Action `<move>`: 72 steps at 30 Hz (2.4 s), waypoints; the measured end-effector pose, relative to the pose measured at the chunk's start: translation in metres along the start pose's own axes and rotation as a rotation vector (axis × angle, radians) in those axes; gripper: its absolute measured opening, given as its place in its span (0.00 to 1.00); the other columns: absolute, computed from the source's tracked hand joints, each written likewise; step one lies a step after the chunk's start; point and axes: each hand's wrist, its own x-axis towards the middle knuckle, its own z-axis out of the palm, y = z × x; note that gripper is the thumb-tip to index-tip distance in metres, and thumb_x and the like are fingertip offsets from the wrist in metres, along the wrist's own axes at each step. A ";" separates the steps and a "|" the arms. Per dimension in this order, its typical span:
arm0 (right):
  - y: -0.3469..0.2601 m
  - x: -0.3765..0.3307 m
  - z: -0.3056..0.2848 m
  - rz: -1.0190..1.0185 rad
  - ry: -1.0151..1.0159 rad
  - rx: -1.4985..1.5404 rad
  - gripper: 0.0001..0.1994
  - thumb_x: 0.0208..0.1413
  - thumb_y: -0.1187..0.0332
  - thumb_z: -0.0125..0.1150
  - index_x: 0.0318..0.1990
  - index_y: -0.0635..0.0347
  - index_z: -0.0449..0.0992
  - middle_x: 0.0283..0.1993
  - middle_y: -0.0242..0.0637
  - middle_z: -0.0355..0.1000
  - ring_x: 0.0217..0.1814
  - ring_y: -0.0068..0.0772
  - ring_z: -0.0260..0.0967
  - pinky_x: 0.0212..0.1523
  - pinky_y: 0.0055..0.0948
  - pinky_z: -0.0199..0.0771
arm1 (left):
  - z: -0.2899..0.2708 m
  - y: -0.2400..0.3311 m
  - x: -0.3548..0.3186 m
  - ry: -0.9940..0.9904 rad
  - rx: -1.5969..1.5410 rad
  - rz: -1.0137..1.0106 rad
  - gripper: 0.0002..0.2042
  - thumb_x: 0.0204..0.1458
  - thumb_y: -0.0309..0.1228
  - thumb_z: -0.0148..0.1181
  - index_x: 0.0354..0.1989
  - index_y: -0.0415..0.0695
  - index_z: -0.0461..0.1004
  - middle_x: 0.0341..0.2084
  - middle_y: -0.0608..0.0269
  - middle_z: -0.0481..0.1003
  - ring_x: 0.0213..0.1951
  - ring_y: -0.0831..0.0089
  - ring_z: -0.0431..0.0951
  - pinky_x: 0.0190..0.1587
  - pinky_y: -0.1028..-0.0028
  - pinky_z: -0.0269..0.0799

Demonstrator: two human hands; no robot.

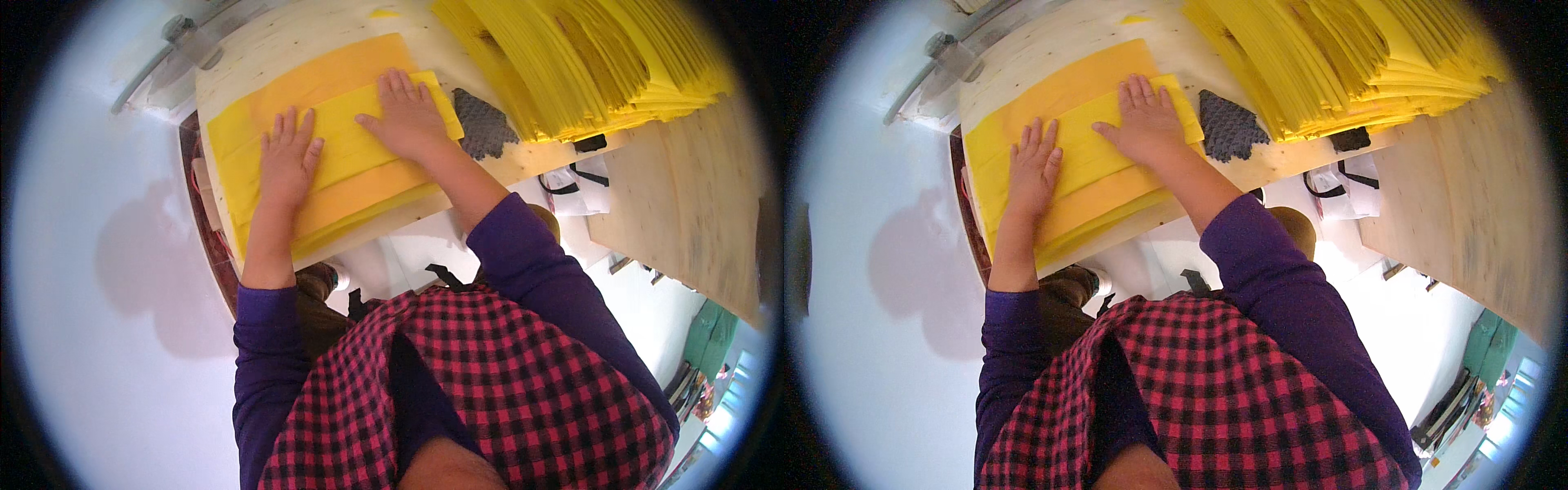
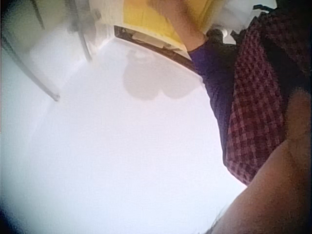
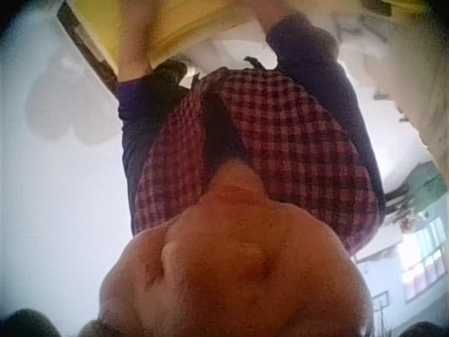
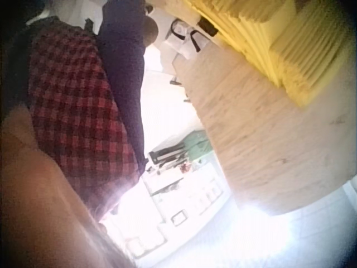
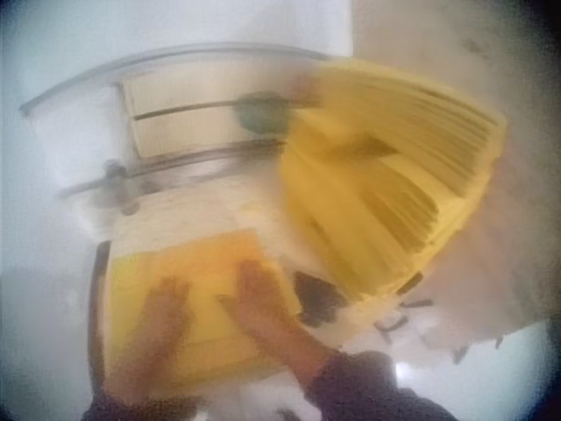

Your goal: The person folds multiple yellow fabric pieces on a wooden table. They smooth each piece, fold it in half, then fold again into a smaller rectangle, and stack the finished items on the right side of the table.

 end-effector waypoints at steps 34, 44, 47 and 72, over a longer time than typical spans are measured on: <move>0.015 0.002 -0.003 0.106 -0.023 0.002 0.44 0.57 0.37 0.36 0.69 0.64 0.40 0.74 0.45 0.34 0.77 0.38 0.27 0.72 0.42 0.28 | -0.011 -0.023 -0.029 -0.059 0.177 -0.359 0.32 0.59 0.54 0.40 0.69 0.52 0.48 0.68 0.53 0.46 0.69 0.57 0.43 0.67 0.51 0.38; 0.024 -0.001 -0.011 0.238 -0.071 -0.023 0.45 0.56 0.35 0.34 0.70 0.63 0.38 0.74 0.44 0.32 0.77 0.38 0.27 0.72 0.43 0.30 | -0.032 -0.016 -0.017 -0.013 0.099 -0.313 0.31 0.59 0.52 0.42 0.67 0.50 0.51 0.68 0.51 0.48 0.69 0.56 0.44 0.66 0.48 0.37; 0.022 -0.001 -0.014 0.235 -0.083 -0.049 0.46 0.56 0.34 0.35 0.70 0.62 0.37 0.74 0.44 0.32 0.77 0.38 0.28 0.71 0.44 0.30 | -0.034 0.024 0.009 -0.013 0.221 -0.218 0.31 0.59 0.52 0.42 0.67 0.49 0.52 0.67 0.52 0.49 0.69 0.57 0.45 0.66 0.47 0.37; 0.024 0.005 -0.024 0.112 0.004 -0.163 0.39 0.58 0.40 0.40 0.67 0.63 0.50 0.72 0.49 0.41 0.74 0.46 0.37 0.70 0.45 0.40 | -0.036 -0.050 -0.054 -0.092 0.344 -0.617 0.29 0.60 0.50 0.36 0.68 0.52 0.48 0.69 0.58 0.46 0.70 0.58 0.42 0.66 0.48 0.40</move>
